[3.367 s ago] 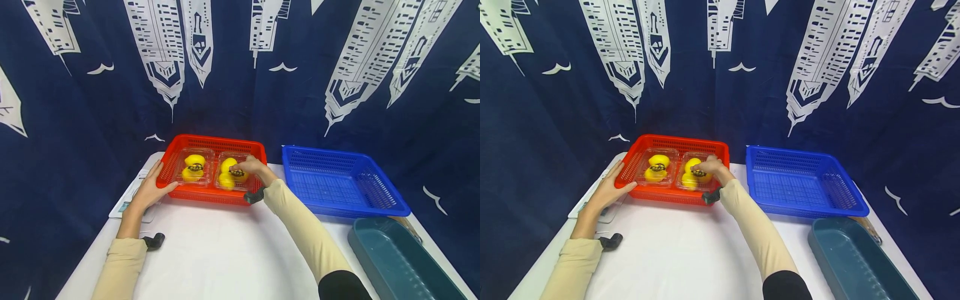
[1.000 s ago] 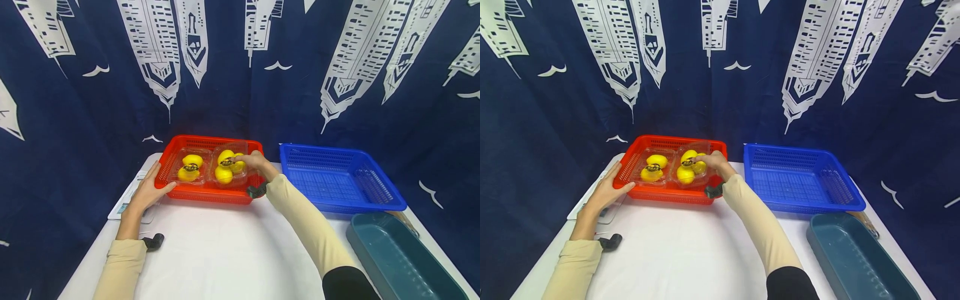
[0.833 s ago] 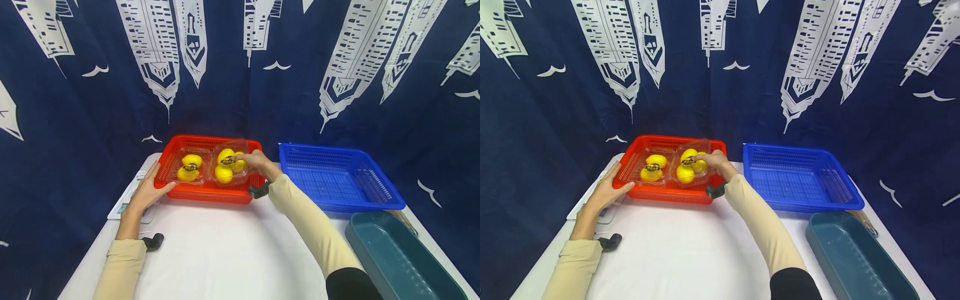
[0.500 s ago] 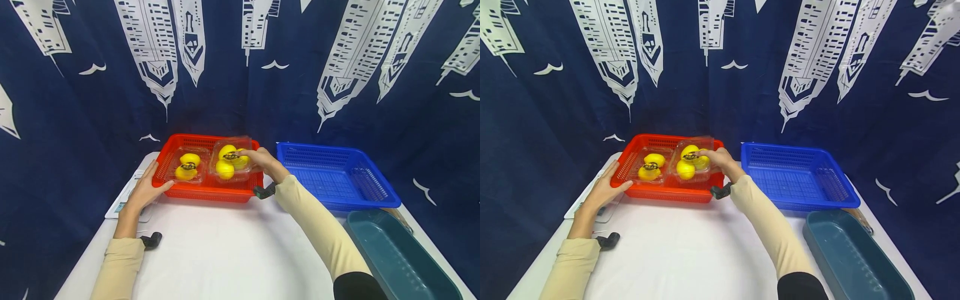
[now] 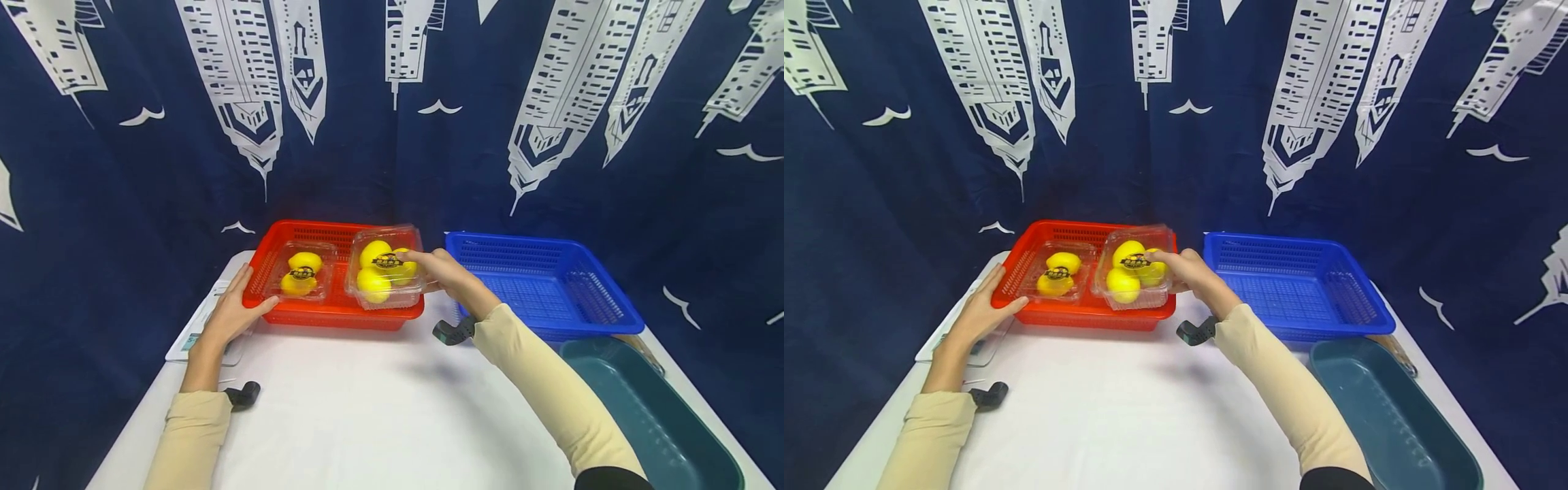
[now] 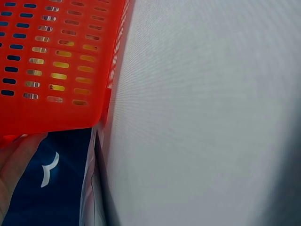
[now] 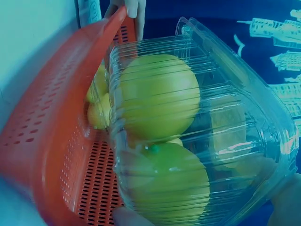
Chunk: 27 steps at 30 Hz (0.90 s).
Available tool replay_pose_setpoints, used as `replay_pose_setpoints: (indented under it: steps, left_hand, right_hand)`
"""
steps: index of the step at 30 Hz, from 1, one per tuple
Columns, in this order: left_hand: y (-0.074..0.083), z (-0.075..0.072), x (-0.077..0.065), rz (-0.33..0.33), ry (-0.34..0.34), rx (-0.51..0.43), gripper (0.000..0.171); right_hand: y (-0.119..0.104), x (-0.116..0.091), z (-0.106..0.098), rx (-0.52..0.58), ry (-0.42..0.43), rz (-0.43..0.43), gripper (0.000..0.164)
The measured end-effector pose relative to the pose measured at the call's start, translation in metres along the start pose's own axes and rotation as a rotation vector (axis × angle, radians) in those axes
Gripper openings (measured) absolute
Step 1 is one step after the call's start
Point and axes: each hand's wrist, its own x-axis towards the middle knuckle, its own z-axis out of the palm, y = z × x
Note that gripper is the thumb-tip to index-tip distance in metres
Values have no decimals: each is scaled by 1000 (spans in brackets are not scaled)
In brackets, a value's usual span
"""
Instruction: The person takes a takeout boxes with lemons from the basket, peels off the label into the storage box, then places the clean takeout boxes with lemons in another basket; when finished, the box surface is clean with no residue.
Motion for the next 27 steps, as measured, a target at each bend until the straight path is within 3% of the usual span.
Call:
replay_pose_setpoints:
  steps: [11,16,19,27]
  left_hand:
    - [0,1,1,-16,-11,-4,103]
    - [0,1,-1,-26,-13,-19,104]
    - [0,1,-1,-31,-13,-19,104]
    - [2,2,1,-33,-24,-19,103]
  right_hand:
    - [28,-38,-21,48,-40,-45,33]
    - [40,-50,-28,38,-32,-42,42]
    - [48,-57,-30,32,-33,-39,37]
    - [67,-80,-31,-25,-11,-30,57]
